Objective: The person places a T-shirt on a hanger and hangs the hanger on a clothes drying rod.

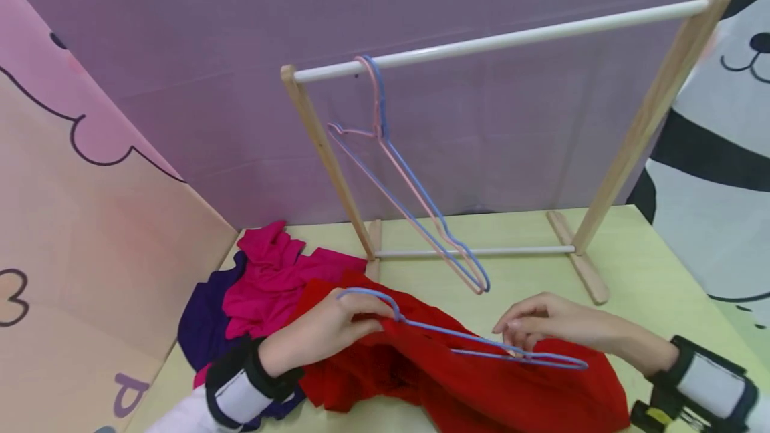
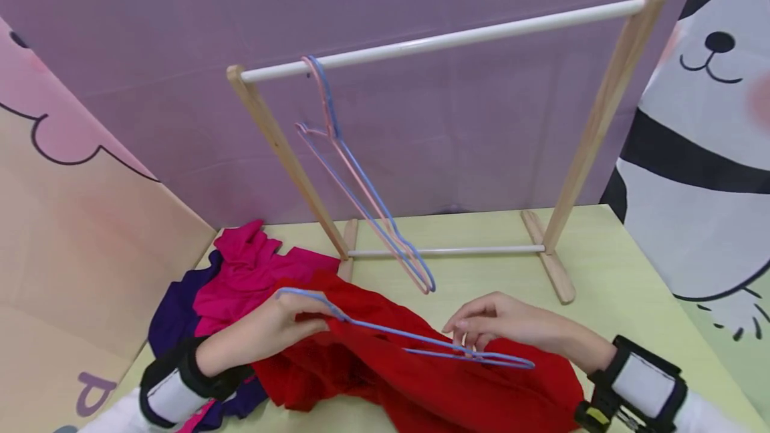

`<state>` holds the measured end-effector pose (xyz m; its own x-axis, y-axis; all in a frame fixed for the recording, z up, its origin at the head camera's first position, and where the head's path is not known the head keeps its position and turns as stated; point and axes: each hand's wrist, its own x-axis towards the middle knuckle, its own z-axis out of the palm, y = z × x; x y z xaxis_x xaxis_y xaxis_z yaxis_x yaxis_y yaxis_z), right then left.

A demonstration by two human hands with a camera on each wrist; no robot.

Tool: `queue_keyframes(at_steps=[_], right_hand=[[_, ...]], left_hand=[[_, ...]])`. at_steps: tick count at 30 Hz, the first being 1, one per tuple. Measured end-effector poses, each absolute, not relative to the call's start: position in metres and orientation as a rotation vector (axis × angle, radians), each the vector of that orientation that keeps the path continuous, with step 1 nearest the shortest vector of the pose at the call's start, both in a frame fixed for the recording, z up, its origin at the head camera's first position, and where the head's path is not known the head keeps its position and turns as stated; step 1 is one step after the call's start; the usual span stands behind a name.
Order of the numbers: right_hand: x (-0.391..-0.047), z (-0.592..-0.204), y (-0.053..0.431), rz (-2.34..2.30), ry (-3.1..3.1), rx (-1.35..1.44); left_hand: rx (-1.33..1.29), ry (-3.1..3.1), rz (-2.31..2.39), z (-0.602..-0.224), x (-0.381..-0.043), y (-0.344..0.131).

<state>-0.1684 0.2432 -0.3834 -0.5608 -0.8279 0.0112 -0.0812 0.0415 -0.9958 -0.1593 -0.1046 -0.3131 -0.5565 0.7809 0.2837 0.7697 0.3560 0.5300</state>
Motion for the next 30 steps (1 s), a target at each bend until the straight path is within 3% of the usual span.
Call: queue_keyframes(at_steps=[8,18,23,30], right_hand=[[-0.194,-0.39,0.234,-1.43,1.651,-0.916],[-0.185,-0.393,0.186,-1.422,1.51,-0.973],[-0.181,-0.4,0.187,-1.423,1.551,-0.993],[-0.178,-0.41,0.204,-1.425,1.733,-1.025]], left_hand=[[1.58,2.499,1.039,-0.298,-0.162,-0.108],[1.551,2.482,1.069,-0.296,-0.162,-0.108],[1.431,2.467,1.079,-0.296,-0.162,-0.113],[1.485,2.545,1.129,-0.302,-0.166,-0.125]])
